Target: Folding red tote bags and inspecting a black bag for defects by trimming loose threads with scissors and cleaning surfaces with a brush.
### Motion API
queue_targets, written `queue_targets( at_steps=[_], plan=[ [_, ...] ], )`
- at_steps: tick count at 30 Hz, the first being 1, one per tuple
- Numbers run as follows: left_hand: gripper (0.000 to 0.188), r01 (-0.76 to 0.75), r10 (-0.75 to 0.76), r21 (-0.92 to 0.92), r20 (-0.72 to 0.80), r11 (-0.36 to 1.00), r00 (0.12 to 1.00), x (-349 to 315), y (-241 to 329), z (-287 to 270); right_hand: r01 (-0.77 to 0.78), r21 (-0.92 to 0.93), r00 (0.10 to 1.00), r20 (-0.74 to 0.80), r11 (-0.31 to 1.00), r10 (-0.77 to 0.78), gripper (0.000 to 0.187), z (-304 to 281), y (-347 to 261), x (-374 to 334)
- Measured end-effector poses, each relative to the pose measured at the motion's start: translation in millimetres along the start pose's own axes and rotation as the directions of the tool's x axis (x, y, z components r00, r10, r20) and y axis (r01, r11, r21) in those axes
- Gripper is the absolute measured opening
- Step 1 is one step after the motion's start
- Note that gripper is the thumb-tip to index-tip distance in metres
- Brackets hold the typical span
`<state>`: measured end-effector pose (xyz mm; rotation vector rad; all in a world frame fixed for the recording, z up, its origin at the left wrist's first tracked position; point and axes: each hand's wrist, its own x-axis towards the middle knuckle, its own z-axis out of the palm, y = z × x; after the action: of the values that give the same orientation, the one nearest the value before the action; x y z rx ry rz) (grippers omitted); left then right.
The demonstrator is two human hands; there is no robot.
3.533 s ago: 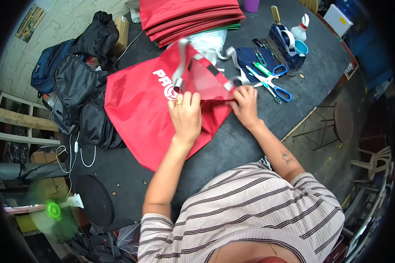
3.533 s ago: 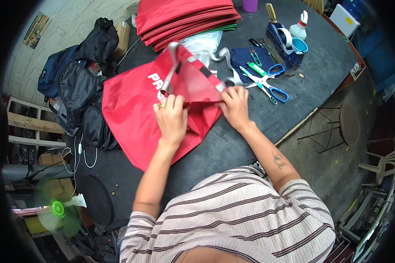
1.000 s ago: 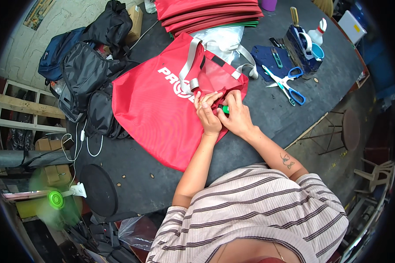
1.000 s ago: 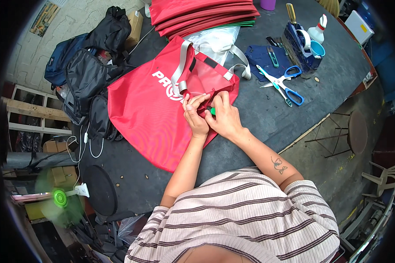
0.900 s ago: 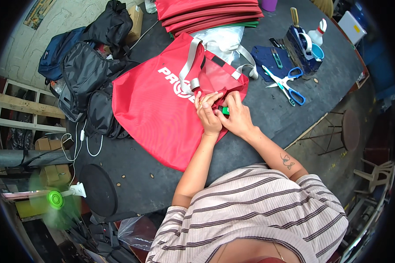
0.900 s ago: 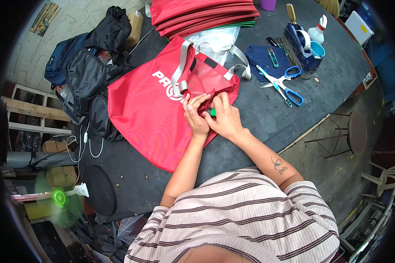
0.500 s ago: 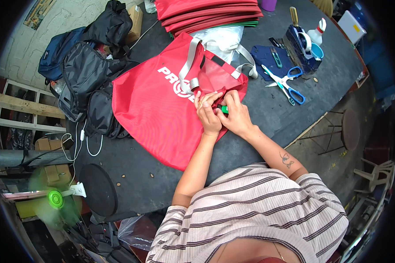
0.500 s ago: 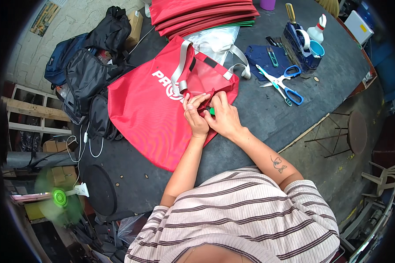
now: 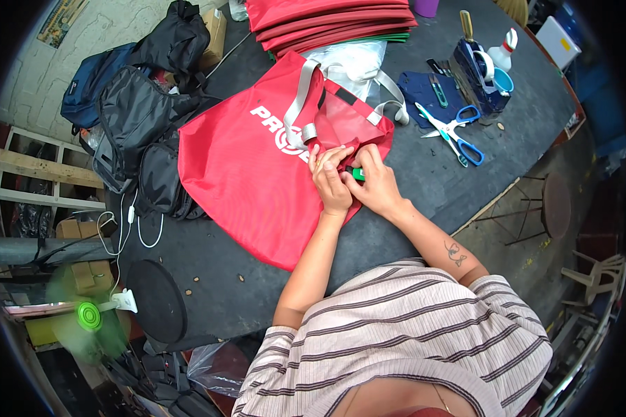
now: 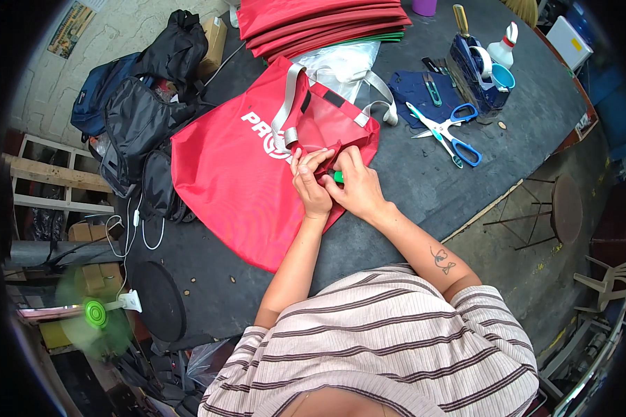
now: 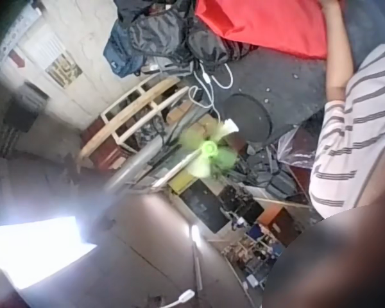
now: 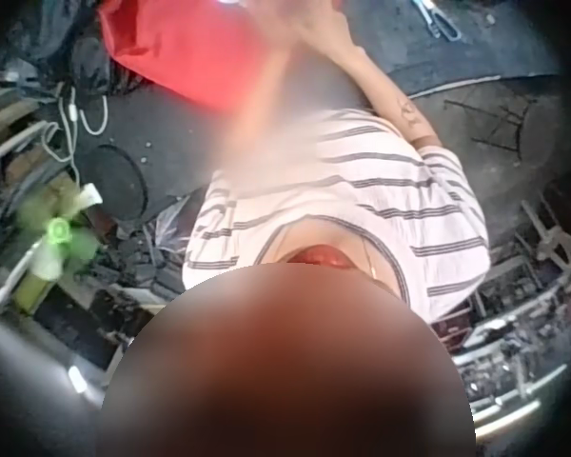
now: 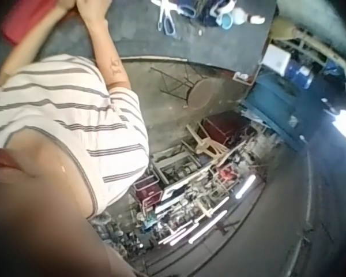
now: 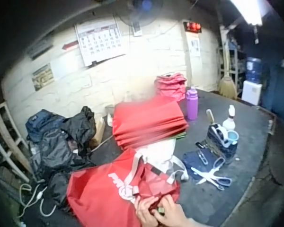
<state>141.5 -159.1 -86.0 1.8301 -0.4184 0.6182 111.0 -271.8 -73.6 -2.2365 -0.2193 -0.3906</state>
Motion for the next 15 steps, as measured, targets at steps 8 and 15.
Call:
queue_targets(
  at_steps=[8, 15],
  plan=[
    [0.031, -0.159, 0.076, 0.473, 0.189, 0.866, 0.979, 8.9, 26.5, 1.0, -0.079, 0.19, 0.972, -0.205, 0.978, 0.119, 0.031, -22.9, 19.0, 3.8],
    [0.025, -0.08, -0.299, 0.682, 0.419, 0.727, 0.857, 26.7, 31.2, 3.9, -0.029, -0.105, 0.988, -0.153, 0.994, 0.013, 0.02, -25.7, 30.8, -8.6]
  ],
)
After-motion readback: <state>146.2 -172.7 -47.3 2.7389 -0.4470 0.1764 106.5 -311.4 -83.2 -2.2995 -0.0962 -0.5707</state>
